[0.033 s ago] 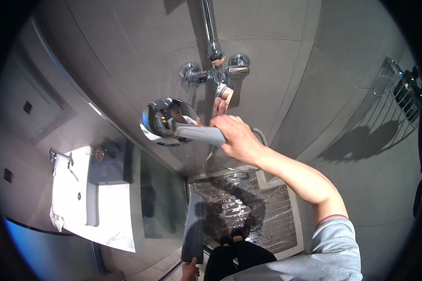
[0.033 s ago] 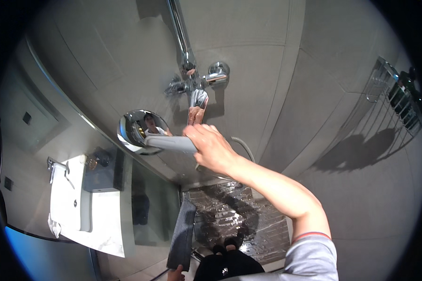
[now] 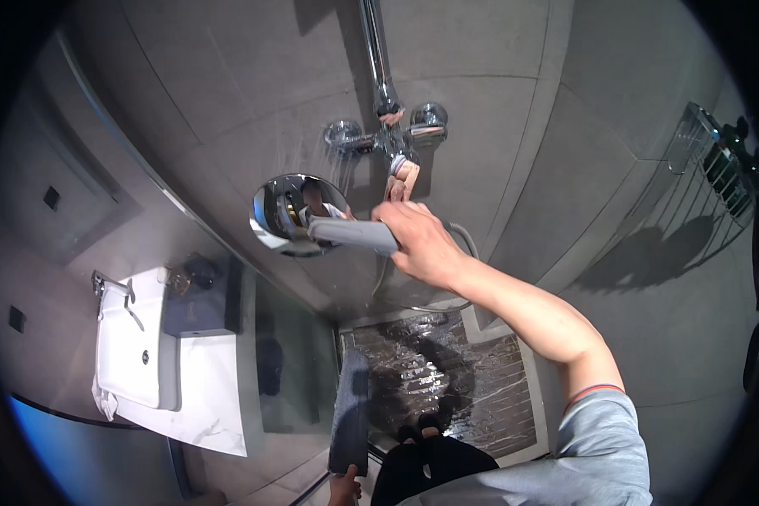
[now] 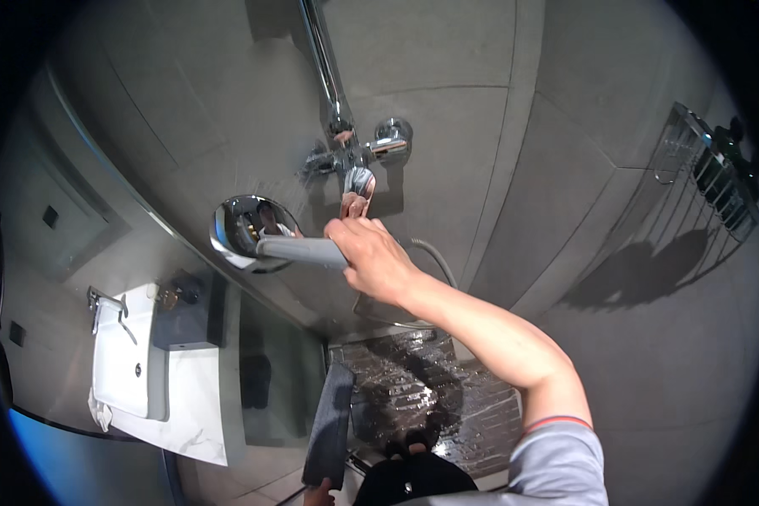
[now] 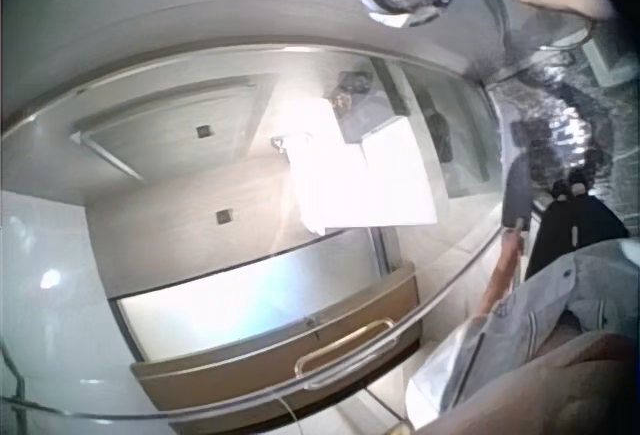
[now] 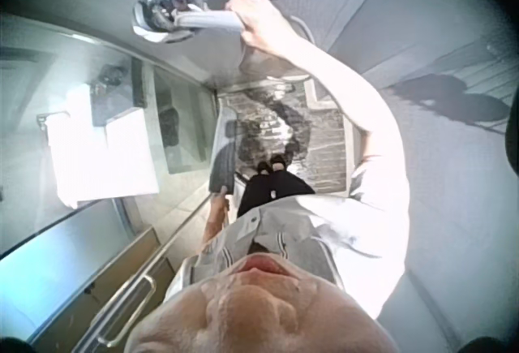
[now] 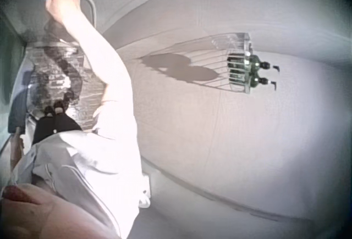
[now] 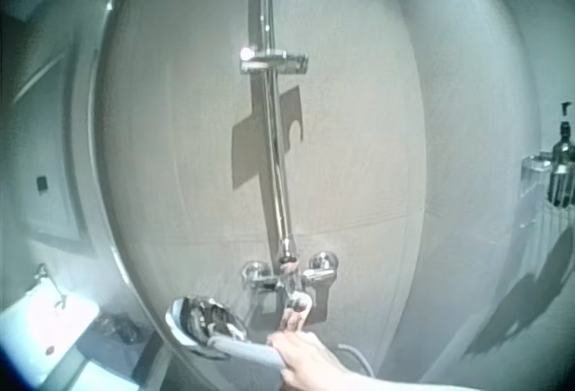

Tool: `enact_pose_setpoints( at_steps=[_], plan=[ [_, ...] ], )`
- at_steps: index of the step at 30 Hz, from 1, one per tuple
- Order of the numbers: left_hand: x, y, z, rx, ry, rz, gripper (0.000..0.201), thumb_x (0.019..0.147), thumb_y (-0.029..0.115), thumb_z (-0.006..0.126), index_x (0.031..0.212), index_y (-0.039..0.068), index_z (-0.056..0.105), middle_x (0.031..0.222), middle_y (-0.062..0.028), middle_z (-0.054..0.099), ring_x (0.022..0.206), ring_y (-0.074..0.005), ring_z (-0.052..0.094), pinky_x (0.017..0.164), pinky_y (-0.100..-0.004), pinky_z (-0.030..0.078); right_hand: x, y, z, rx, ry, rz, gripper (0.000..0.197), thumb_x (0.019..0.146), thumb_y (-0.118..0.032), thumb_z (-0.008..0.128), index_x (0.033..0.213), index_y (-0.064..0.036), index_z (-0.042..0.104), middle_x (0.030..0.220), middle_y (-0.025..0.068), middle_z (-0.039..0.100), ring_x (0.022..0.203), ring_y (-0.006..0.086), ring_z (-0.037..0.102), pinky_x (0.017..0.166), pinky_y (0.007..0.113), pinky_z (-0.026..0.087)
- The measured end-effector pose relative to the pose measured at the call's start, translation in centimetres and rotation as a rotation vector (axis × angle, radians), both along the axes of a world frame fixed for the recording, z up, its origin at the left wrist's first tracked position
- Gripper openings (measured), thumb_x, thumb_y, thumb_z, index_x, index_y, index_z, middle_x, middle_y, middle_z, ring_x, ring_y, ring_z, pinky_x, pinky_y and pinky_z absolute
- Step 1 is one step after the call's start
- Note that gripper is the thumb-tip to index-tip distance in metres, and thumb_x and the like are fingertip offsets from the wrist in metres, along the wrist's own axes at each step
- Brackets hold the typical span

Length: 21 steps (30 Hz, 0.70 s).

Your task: The person cleans a bathroom by rinsing a shower mat with a handheld showerhead, scrubbing the toilet bowl with a brush, and wiping the sink and faucet with a cloth. The person then rinses the cloth under running water and dries the sink area with a towel.

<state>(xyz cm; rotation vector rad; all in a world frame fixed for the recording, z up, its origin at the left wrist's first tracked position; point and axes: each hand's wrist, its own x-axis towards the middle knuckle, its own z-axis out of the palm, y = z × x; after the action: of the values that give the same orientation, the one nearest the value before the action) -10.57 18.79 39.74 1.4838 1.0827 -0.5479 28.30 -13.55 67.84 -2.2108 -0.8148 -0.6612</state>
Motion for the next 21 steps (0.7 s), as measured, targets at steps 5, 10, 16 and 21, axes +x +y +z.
enact_pose_setpoints(
  at_steps=[5,10,16,21],
  plan=[
    [-0.1,1.0,0.6,-0.216,-0.018,-0.004,0.039,0.087,0.048,0.064,0.075,0.012,0.054,0.047,0.0016,0.038,0.038,-0.0122,0.034,0.039,-0.0306,0.026,2.6,-0.4,-0.3,-0.031,0.01,-0.123,0.033,0.063,0.006,0.064,0.089,-0.0041,0.046,0.082,0.0172,0.059,0.087,0.0392,0.058,0.073,0.047,0.043],
    [4.6,-0.2,3.2,-0.16,-0.125,-0.209,0.05,0.088,0.055,0.06,0.059,0.016,0.05,0.044,0.0022,0.036,0.04,-0.0131,0.037,0.04,-0.0312,0.028,0.4,-1.6,2.7,0.026,0.091,-0.165,0.035,0.068,0.005,0.062,0.1,-0.0041,0.053,0.089,0.0183,0.061,0.087,0.0408,0.059,0.073,0.047,0.048],
    [12.1,-0.9,4.8,-0.094,-0.131,-0.259,0.047,0.086,0.053,0.063,0.063,0.013,0.053,0.048,0.0004,0.04,0.042,-0.0143,0.041,0.041,-0.0318,0.03,0.6,-5.6,21.7,0.381,-0.129,-0.182,0.03,0.069,-0.003,0.066,0.097,-0.0043,0.056,0.085,0.007,0.06,0.078,0.0164,0.059,0.072,0.033,0.05],
    [14.7,-3.0,4.3,-0.051,-0.117,-0.253,0.045,0.084,0.051,0.065,0.067,0.011,0.056,0.052,-0.0012,0.045,0.044,-0.0153,0.043,0.042,-0.0323,0.033,6.3,-8.4,38.2,0.575,-0.261,-0.168,0.032,0.068,-0.011,0.074,0.094,-0.0012,0.057,0.079,0.0081,0.063,0.072,0.0161,0.061,0.067,0.033,0.051]
  ],
)
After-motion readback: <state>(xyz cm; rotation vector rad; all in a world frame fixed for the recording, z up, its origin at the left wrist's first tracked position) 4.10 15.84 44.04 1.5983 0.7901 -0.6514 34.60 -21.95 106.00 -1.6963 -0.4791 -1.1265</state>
